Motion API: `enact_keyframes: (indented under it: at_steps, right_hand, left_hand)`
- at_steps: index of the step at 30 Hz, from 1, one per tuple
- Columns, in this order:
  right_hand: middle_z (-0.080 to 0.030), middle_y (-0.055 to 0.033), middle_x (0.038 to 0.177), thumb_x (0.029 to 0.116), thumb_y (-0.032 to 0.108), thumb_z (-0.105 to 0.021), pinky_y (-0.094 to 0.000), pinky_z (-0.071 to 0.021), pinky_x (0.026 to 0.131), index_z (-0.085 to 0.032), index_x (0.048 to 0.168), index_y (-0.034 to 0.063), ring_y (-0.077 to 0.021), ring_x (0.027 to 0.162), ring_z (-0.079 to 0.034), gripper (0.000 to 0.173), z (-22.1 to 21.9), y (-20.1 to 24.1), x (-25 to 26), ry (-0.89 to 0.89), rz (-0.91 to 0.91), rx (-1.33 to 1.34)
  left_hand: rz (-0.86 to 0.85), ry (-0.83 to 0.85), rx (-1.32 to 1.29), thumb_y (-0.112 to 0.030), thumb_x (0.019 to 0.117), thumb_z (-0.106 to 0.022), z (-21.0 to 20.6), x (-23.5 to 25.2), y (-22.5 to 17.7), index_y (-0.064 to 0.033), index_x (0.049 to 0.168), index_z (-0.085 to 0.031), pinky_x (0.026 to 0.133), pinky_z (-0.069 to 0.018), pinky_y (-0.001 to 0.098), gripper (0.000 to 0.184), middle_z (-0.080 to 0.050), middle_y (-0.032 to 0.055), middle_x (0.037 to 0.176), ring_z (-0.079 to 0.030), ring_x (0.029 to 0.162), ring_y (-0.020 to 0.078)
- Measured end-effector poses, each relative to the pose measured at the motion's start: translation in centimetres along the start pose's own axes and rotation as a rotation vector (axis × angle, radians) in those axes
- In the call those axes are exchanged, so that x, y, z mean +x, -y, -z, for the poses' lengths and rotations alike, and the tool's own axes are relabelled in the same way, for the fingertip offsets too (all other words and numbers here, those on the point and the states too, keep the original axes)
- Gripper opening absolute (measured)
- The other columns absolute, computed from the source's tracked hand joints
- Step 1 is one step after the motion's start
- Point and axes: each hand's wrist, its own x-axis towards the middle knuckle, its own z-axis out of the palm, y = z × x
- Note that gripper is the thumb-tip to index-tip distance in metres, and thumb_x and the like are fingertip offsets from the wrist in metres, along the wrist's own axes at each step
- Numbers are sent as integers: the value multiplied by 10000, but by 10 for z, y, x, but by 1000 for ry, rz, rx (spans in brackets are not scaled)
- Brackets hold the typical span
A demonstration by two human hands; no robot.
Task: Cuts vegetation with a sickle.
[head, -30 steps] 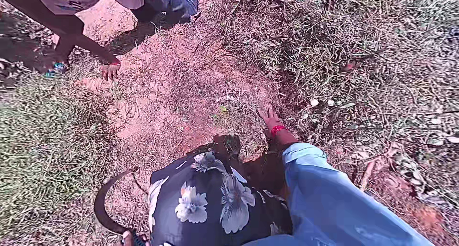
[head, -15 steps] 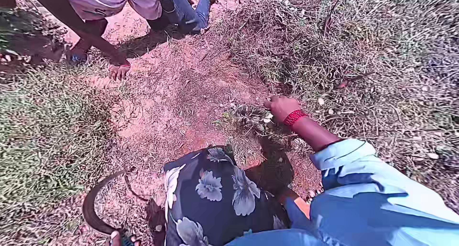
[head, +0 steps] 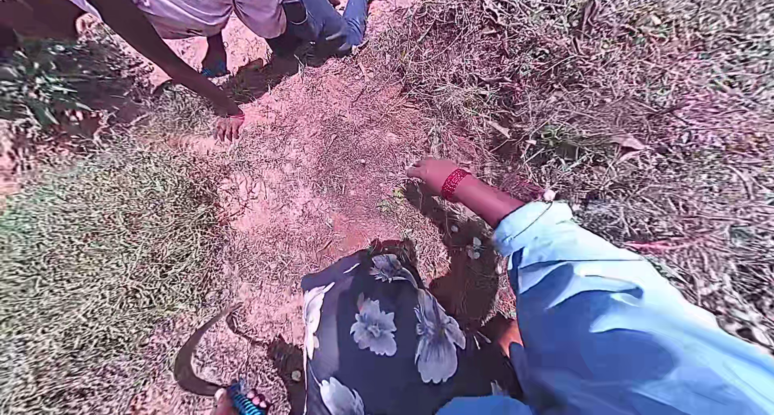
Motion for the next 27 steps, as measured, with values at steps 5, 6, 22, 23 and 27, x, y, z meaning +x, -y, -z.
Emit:
enact_keyframes:
  at_steps: [5, 6, 22, 23, 27]
  right_hand:
    - [-406, -222, 1593, 924, 165, -744, -794, -345, 1036, -501, 1530, 163, -511, 1454, -355, 653, -105, 37, 69, 211, -76, 191]
    - [-343, -203, 1640, 886, 154, -779, -840, -302, 1024, -528, 1510, 167, -531, 1484, -284, 673, -123, 27, 68, 211, -99, 206]
    - [-676, -297, 1206, 964, 83, -675, -680, -473, 972, -719, 1159, -40, -479, 1161, -635, 235, -72, -114, -47, 202, -421, 258]
    - [-654, -286, 1268, 949, 69, -666, -715, -470, 961, -726, 1175, -2, -496, 1209, -606, 244, -65, -103, -31, 49, -434, 211]
    - [-421, -157, 1615, 924, -11, -661, -724, -311, 1113, -455, 1553, 99, -472, 1505, -311, 671, -76, -73, 47, -256, -248, 220]
  left_hand:
    - [-9, -25, 30, -352, 1127, -185, 3, -13, 4, -143, 915, -460, 465, -499, 207, 406, -514, -66, 570, -539, 465, 33]
    - [-27, -30, 48, -335, 1124, -212, 6, -15, 6, -137, 929, -472, 475, -498, 211, 380, -512, -66, 584, -534, 475, 36]
    - [-104, -106, 382, -358, 1131, -285, -7, 3, 10, 38, 1424, -399, 674, -509, 279, 505, -528, 72, 956, -541, 692, 68]
    - [-126, -98, 469, -381, 1129, -275, -14, 0, 10, 34, 1438, -368, 660, -531, 267, 525, -536, 71, 952, -565, 680, 57]
    - [-324, 68, 772, -292, 1116, -337, -33, -12, 10, 141, 1483, -326, 987, -485, 404, 567, -550, 319, 1259, -601, 1081, 254]
